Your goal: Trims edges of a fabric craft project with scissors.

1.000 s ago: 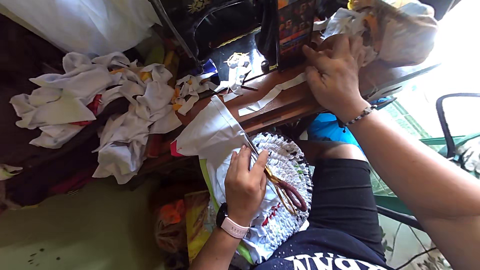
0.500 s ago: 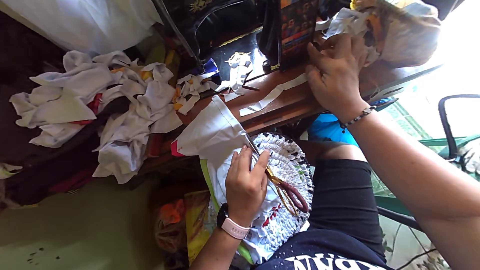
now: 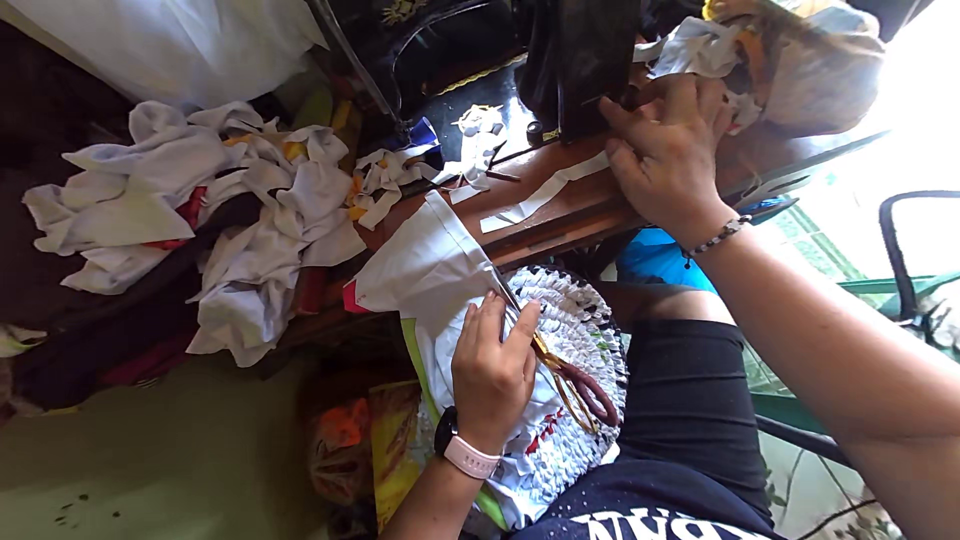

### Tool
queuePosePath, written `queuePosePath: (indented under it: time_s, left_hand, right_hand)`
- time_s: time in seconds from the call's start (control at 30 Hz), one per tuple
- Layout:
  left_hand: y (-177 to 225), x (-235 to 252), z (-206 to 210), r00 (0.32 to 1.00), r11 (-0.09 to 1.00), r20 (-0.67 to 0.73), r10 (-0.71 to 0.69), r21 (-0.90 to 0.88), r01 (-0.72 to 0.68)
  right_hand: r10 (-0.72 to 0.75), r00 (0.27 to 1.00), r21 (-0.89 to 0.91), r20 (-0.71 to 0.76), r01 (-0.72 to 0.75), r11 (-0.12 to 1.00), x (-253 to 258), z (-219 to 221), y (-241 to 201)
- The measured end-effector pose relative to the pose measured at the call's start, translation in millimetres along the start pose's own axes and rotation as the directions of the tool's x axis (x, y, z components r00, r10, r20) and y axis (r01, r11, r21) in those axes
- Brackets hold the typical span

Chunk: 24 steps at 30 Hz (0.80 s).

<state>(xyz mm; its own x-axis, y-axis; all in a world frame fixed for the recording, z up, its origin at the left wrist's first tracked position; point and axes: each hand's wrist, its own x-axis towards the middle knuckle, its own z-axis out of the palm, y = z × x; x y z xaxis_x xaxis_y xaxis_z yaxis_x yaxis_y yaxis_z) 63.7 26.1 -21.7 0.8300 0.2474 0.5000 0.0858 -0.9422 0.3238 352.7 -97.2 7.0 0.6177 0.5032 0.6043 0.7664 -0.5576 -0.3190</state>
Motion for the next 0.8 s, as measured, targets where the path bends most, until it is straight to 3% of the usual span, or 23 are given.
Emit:
queuePosePath:
  time_s: [0.43,0.57,0.63,0.7,0.8]
  left_hand:
    - [0.2,-0.4,-1.5,1.0,1.0,0.004,-0.002,-0.002,0.002]
    - [1.1,-0.6,-1.5,1.0,1.0,0.0,-0.012,-0.005,0.012]
    - [1.7,-1.4,-1.6,1.0,1.0,0.007,-0.019,-0.012,0.019]
    - [1.6,-0.9,-2.2,1.0,1.0,0.013,-0.018,-0.017,0.018]
    - [1.0,-1.0,-2.9,1.0,1.0,0.014,-0.013,-0.022,0.013]
  right_hand:
    - [0.003,0.999,-0.051,0.039,-0.001,0.999,2.0,1.5,-1.6]
    - [-0.054,0.998,0.185,-0.036,0.06,0.981,-13.1,-23.2,-23.4]
    - [-0.04,0.995,0.39,0.087,0.003,0.921,-37.5,-44.3,-47.0]
    - [-0.014,0.957,0.598,0.289,-0.169,0.783,-67.5,-56.5,-65.8]
    - [-0.03,0.797,0.697,0.603,-0.508,0.507,-110.1,-61.9,-78.0]
